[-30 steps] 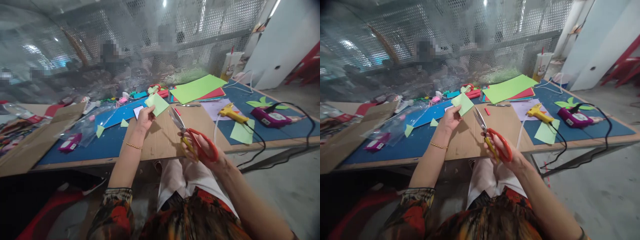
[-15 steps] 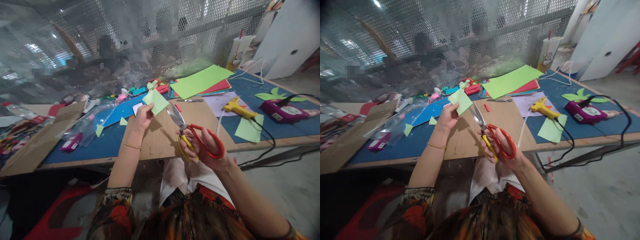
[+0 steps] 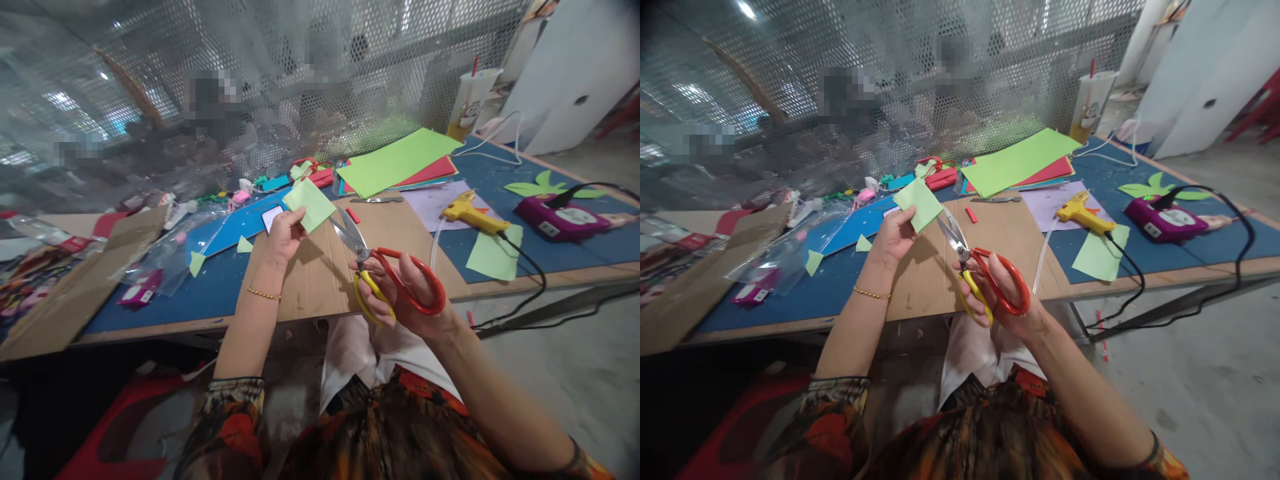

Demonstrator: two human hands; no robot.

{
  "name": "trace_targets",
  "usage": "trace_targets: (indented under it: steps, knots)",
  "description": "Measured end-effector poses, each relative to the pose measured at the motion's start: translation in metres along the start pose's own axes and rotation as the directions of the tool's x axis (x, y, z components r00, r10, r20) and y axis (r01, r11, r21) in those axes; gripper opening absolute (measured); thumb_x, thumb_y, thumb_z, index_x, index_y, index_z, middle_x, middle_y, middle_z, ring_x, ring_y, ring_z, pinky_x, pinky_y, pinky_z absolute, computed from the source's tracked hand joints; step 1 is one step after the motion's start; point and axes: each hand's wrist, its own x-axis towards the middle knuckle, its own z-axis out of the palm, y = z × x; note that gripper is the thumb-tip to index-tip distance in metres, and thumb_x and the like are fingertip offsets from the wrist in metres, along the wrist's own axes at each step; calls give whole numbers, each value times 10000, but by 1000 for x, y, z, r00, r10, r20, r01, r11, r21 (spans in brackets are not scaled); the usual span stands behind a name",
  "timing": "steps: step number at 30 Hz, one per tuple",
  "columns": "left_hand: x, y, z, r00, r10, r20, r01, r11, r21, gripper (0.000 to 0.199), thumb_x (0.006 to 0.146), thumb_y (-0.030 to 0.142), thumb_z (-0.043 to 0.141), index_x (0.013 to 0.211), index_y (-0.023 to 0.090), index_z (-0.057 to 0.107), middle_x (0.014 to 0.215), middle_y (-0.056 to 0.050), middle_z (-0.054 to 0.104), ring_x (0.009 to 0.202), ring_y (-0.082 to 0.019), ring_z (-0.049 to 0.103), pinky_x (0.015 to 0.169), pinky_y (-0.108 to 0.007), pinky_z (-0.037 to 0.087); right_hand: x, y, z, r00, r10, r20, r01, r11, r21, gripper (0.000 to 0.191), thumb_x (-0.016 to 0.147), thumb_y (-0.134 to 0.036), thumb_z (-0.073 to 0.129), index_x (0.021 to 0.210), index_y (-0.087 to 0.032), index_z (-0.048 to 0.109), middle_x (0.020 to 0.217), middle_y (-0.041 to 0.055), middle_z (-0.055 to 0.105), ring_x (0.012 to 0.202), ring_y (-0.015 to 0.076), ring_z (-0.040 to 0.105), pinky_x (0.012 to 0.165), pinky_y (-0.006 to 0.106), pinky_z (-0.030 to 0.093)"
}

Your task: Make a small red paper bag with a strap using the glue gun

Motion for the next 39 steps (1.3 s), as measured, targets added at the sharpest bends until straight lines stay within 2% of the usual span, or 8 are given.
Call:
trace_targets:
  steps: [4, 9, 14, 22, 29, 34, 39]
  knots:
    - [-1, -1, -1, 998, 5, 55, -5, 1000, -6, 257, 765, 326, 929, 803, 190, 714, 571, 27, 648, 511, -136, 621, 517, -266, 447, 1, 1, -1, 1000, -4, 6, 4, 1000, 16, 620, 819, -833, 730, 1017, -246, 738, 831, 8, 606, 554, 115, 422, 417, 258, 346]
    - [-7, 0, -3, 984, -43, 175, 34, 998, 53, 284, 773, 333, 952, 750, 165, 724, 568, 14, 652, 477, -115, 583, 514, -256, 454, 2, 3, 0, 1000, -13, -12, 14, 998, 58, 635, 771, -859, 768, 997, -266, 731, 803, -13, 603, 529, 101, 427, 432, 249, 346]
    - [-17, 4, 3, 969, -91, 229, 69, 993, 100, 322, 771, 328, 964, 677, 142, 720, 583, -8, 674, 461, -106, 583, 470, -240, 446, 5, 3, 6, 1000, -9, -25, 11, 998, 55, 662, 725, -884, 781, 969, -275, 701, 771, -20, 588, 514, 101, 456, 442, 254, 373]
    - [-20, 5, 7, 967, -76, 244, 53, 994, 100, 306, 764, 294, 962, 639, 144, 727, 578, -5, 674, 423, -94, 552, 421, -233, 429, 9, 11, 7, 999, -41, -2, 41, 994, 99, 685, 777, -847, 792, 1060, -235, 666, 731, -49, 615, 446, 79, 454, 386, 226, 392]
    - [-18, 4, 3, 960, -31, 279, -3, 993, 119, 335, 751, 346, 974, 615, 169, 724, 520, -8, 655, 400, -104, 556, 416, -223, 455, 8, 9, 6, 999, 10, -41, -6, 994, 108, 681, 771, -809, 831, 1050, -217, 641, 659, -88, 560, 401, 52, 387, 322, 185, 322]
    - [-16, 4, 1, 956, -18, 292, -20, 992, 127, 370, 767, 373, 969, 599, 173, 707, 484, -4, 626, 392, -106, 553, 417, -218, 448, 9, 16, 1, 998, 24, -66, -17, 995, 97, 693, 758, -790, 860, 1069, -214, 633, 623, -120, 513, 360, 20, 283, 294, 162, 268]
    - [-15, 4, -1, 937, -23, 349, -28, 990, 141, 396, 721, 423, 990, 608, 154, 722, 501, -13, 648, 405, -113, 571, 427, -227, 464, 9, 20, -2, 995, -1, -104, 8, 998, 70, 705, 823, -782, 808, 1187, -197, 658, 633, -110, 541, 348, 20, 265, 297, 171, 255]
